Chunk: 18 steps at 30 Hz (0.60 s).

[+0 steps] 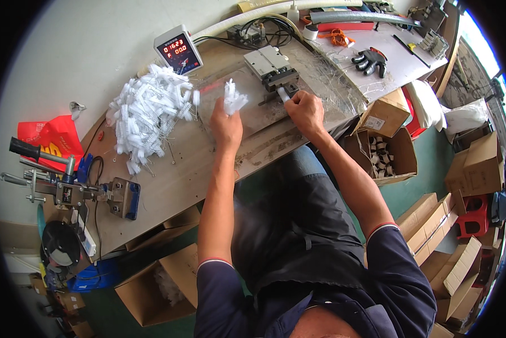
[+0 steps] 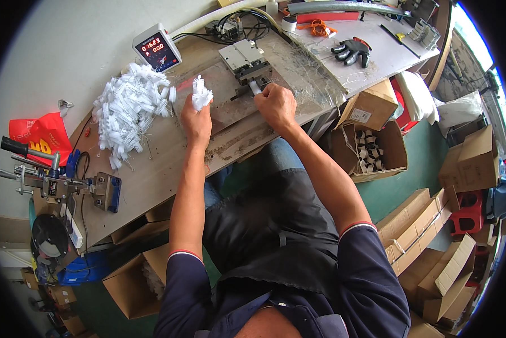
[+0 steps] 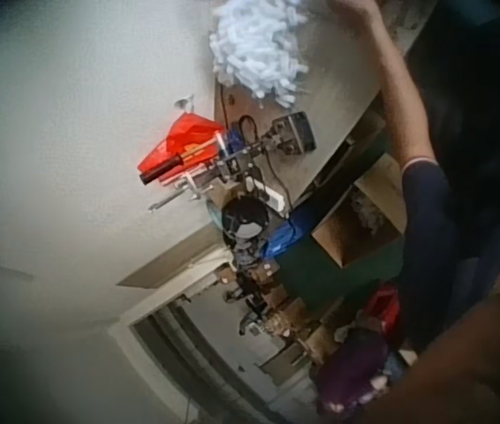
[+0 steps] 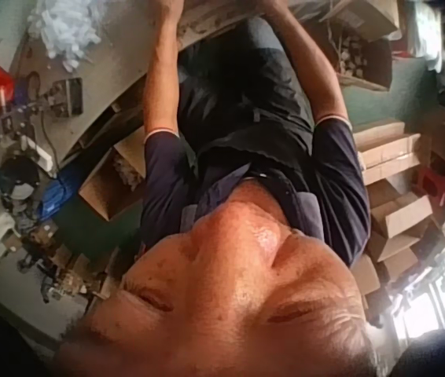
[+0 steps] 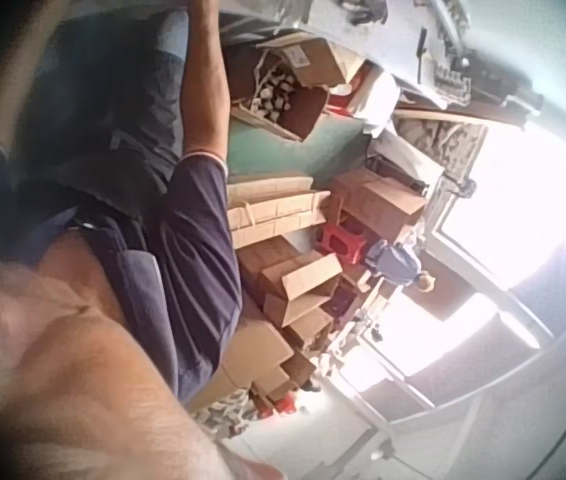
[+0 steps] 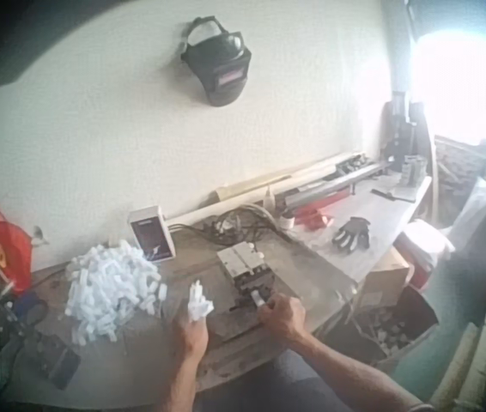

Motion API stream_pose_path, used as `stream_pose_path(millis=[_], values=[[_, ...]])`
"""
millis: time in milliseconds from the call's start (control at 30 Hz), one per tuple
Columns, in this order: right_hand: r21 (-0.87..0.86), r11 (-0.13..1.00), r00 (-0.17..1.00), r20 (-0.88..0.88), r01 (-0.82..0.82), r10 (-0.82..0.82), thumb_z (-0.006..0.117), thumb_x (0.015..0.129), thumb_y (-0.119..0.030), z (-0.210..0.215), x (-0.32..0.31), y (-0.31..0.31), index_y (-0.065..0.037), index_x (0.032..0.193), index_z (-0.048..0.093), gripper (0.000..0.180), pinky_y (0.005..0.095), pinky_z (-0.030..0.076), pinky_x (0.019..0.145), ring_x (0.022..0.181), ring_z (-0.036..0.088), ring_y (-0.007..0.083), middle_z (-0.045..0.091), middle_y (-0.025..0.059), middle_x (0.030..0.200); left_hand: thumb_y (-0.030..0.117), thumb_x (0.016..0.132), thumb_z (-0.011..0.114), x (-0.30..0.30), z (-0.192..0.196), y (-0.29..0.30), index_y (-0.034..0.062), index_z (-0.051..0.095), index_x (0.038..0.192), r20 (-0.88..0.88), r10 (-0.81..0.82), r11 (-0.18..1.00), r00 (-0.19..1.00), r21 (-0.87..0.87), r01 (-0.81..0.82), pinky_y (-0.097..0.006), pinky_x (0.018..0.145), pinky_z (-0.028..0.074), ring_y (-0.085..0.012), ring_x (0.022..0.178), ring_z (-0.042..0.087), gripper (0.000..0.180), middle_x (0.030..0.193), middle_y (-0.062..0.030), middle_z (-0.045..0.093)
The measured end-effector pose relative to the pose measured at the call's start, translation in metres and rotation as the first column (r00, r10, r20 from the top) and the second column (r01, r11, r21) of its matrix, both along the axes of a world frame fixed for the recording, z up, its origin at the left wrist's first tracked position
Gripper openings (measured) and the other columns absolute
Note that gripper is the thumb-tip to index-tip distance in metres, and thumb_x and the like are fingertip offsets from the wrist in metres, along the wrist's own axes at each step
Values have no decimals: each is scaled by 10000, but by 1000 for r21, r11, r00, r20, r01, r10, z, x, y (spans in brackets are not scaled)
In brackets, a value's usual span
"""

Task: The person assembles small plastic components by hand, using tweezers to place them into a manual press jig, then pressing them together with a small press machine.

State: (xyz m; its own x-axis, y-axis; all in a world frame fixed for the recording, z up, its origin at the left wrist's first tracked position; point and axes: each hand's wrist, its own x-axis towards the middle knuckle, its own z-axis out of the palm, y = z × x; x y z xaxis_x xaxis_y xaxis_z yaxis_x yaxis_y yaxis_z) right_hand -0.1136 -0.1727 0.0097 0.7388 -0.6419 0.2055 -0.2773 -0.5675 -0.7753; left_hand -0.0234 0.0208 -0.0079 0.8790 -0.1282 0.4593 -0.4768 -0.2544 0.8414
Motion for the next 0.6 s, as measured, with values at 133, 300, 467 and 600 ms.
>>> stream_pose_path(millis=[133,300,467,600], values=[[-4,1000,1000,28,15,-15,685,743,-229,-1,-1,1,-48,754,708,182,471,539,743,778,694,390,702,188,755,149,964,662,0,1,-1,39,669,1136,10,11,1000,1000,9,-11,-436,838,531,-401,972,700,204,1004,-208,724],[-4,1000,1000,16,24,-24,681,747,-220,-3,1,4,-55,750,709,167,465,540,740,770,693,382,703,181,750,135,964,651,0,-2,0,37,666,1137,-23,7,1000,1000,-4,-7,-433,842,529,-405,973,698,200,1004,-214,722],[-8,1000,1000,20,23,-22,686,757,-228,-2,1,4,-62,762,711,168,467,541,741,772,697,381,705,180,756,94,960,671,-2,3,-2,22,682,1071,-15,34,999,999,-24,-34,-326,856,518,-182,918,699,132,964,-88,747],[-119,990,997,47,69,-64,692,803,-263,-8,2,1,-75,799,713,189,476,546,751,797,704,386,713,179,771,94,963,629,-8,8,-6,43,664,1105,35,48,999,998,6,-48,-433,820,528,-399,939,700,154,980,-203,720]])
